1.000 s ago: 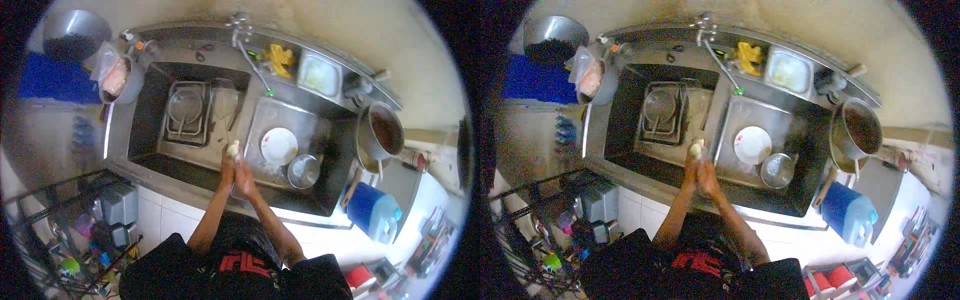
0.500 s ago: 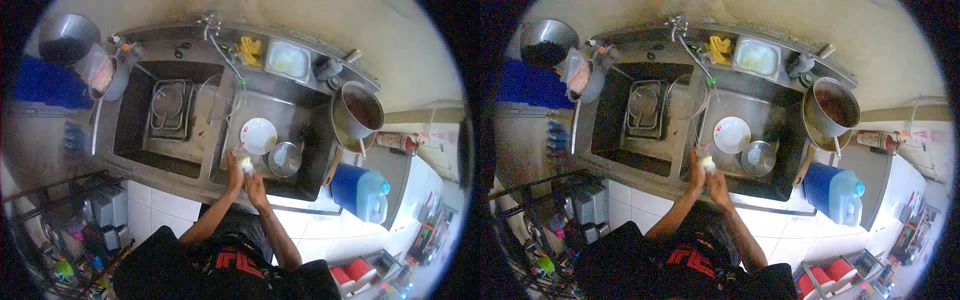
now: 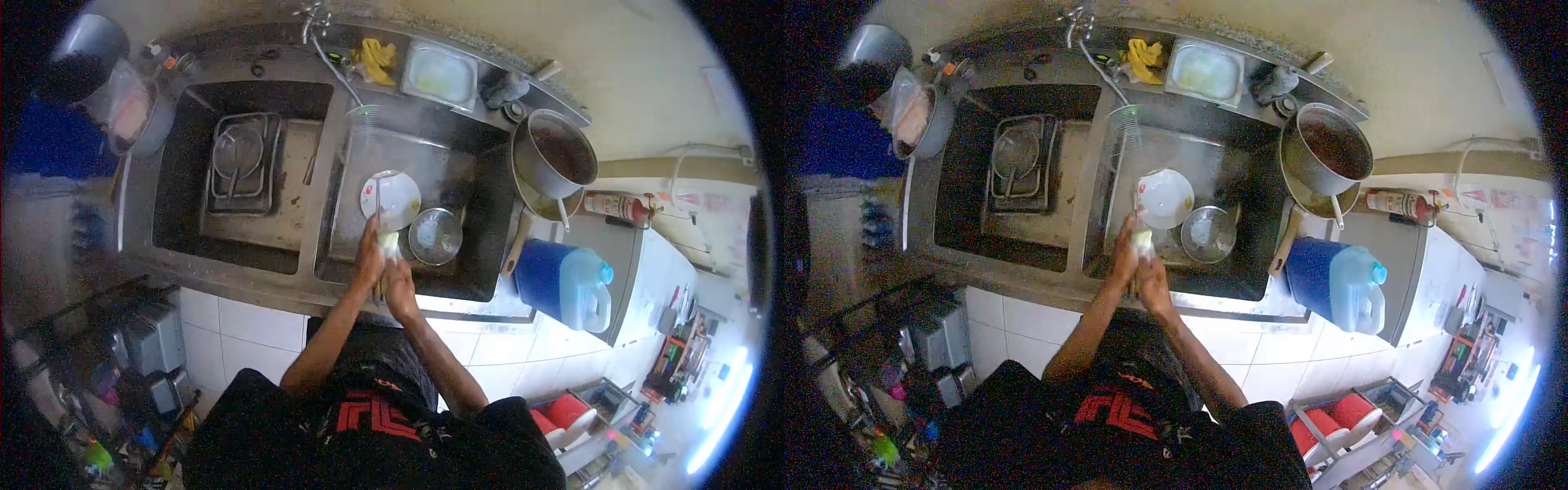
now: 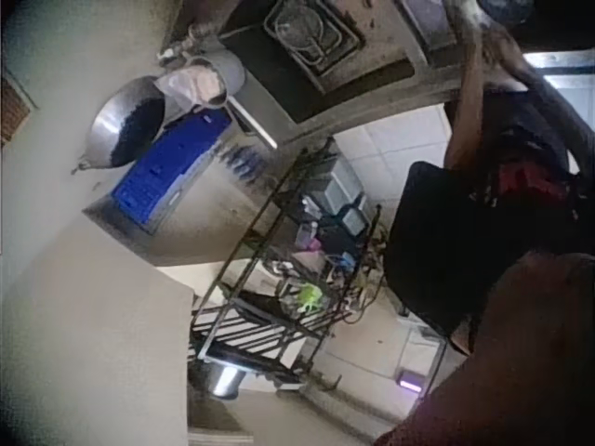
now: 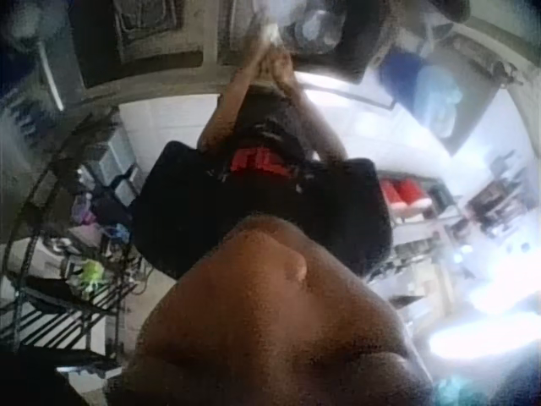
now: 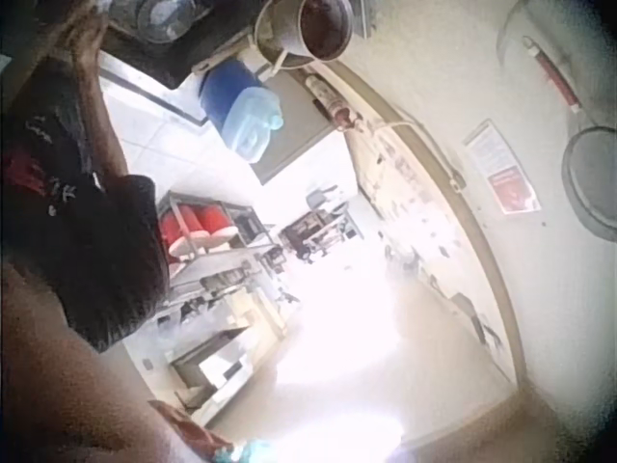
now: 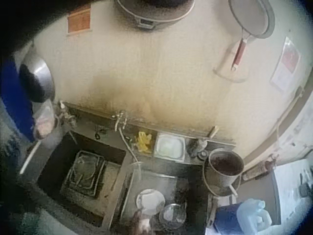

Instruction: The person washes a plate, a whisk, a bowl, and several metal trays using a sponge and soap in a commercial sink. The person scrubs each item individually and then rinses them under running water before placing them aside.

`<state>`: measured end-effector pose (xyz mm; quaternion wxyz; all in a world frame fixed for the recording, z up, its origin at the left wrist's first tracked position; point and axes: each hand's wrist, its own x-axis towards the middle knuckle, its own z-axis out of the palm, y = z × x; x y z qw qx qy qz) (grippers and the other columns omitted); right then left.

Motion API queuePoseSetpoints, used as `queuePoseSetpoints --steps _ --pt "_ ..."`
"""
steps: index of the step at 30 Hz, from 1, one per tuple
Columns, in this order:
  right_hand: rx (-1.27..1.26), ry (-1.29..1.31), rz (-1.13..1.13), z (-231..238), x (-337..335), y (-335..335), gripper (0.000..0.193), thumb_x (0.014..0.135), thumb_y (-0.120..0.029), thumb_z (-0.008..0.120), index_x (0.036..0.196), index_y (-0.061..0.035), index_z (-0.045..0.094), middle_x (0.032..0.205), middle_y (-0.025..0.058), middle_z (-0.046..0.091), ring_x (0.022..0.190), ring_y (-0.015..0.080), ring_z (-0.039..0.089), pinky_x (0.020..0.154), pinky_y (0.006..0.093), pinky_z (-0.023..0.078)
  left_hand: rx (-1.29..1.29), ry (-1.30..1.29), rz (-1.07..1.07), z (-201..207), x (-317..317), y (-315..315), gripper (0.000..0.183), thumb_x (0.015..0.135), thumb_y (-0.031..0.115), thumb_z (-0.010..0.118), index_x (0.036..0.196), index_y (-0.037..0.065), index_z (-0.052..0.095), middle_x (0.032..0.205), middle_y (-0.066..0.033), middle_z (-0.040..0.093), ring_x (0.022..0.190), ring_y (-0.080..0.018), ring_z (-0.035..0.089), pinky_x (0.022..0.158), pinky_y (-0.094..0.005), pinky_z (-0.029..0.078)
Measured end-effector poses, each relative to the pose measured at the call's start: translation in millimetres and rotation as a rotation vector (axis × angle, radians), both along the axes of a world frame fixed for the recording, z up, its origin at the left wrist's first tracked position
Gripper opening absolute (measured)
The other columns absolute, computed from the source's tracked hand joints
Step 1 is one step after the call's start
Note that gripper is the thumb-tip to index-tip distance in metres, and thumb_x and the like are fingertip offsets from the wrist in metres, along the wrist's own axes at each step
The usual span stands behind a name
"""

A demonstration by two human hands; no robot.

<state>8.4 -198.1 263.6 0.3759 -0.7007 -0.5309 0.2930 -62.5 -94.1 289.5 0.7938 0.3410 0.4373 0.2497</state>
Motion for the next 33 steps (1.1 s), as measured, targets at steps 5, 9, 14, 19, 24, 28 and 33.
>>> queuePoseSetpoints --steps 5,9,14,19,24,28,33 --pt "-0.229 0.669 -0.192 19 -3 32 0.042 0.095 -0.029 0.036 0.123 0.0009 0.042 0.118 0.0167 0.049 0.108 0.0248 0.047 0.093 0.0359 0.035 0.395 0.196 0.140 -23 -1 -13 0.048 0.094 0.032 0.035 0.133 0.003 0.032 0.136 -0.0141 0.033 0.125 -0.0237 0.032 0.103 -0.0328 0.025" --pt "-0.062 0.423 -0.132 28 -8 33 0.035 0.092 -0.022 0.042 0.116 0.0033 0.049 0.106 0.0099 0.058 0.090 0.0182 0.055 0.082 0.0324 0.043 0.295 0.136 0.115 -51 -15 -20 0.047 0.093 0.031 0.035 0.132 0.005 0.032 0.133 -0.0146 0.036 0.122 -0.0265 0.035 0.102 -0.0349 0.027" --pt "-0.167 0.830 -0.216 25 14 74 0.026 0.088 -0.011 0.047 0.108 0.0035 0.055 0.097 0.0087 0.061 0.086 0.0152 0.056 0.076 0.0281 0.045 0.370 0.239 -0.066 -16 -3 -35 0.052 0.093 0.032 0.038 0.134 0.002 0.025 0.132 -0.0195 0.036 0.124 -0.0301 0.034 0.101 -0.0366 0.028" --pt "-0.266 0.767 -0.370 17 14 87 0.022 0.085 -0.005 0.050 0.105 0.0021 0.057 0.095 0.0126 0.062 0.082 0.0149 0.058 0.070 0.0249 0.047 0.474 0.560 0.040 -11 -5 -48 0.053 0.091 0.027 0.042 0.134 0.003 0.023 0.123 -0.0289 0.042 0.111 -0.0463 0.042 0.093 -0.0463 0.036" --pt "-0.198 1.054 -0.292 -18 22 87 0.023 0.085 -0.006 0.049 0.107 0.0002 0.054 0.094 0.0127 0.062 0.080 0.0150 0.060 0.063 0.0254 0.048 0.520 0.699 -0.279 -54 -26 -42 0.056 0.092 0.033 0.040 0.134 0.000 0.023 0.126 -0.0303 0.036 0.116 -0.0419 0.039 0.096 -0.0436 0.033" --pt "-0.111 0.992 -0.355 -38 49 101 0.025 0.086 -0.004 0.048 0.110 0.0016 0.050 0.095 0.0128 0.063 0.083 0.0178 0.060 0.068 0.0271 0.048 0.377 0.744 -0.257 -27 -12 -45 0.055 0.092 0.037 0.040 0.130 -0.001 0.029 0.120 -0.0323 0.042 0.112 -0.0408 0.044 0.093 -0.0440 0.037" --pt "-0.057 0.602 0.036 -48 41 97 0.016 0.083 -0.004 0.052 0.096 -0.0017 0.060 0.091 0.0077 0.064 0.078 0.0136 0.059 0.067 0.0266 0.047 0.592 0.728 -0.185 -45 -24 -44 0.049 0.092 0.035 0.039 0.111 -0.010 0.041 0.085 -0.0314 0.055 0.084 -0.0470 0.053 0.075 -0.0498 0.042"
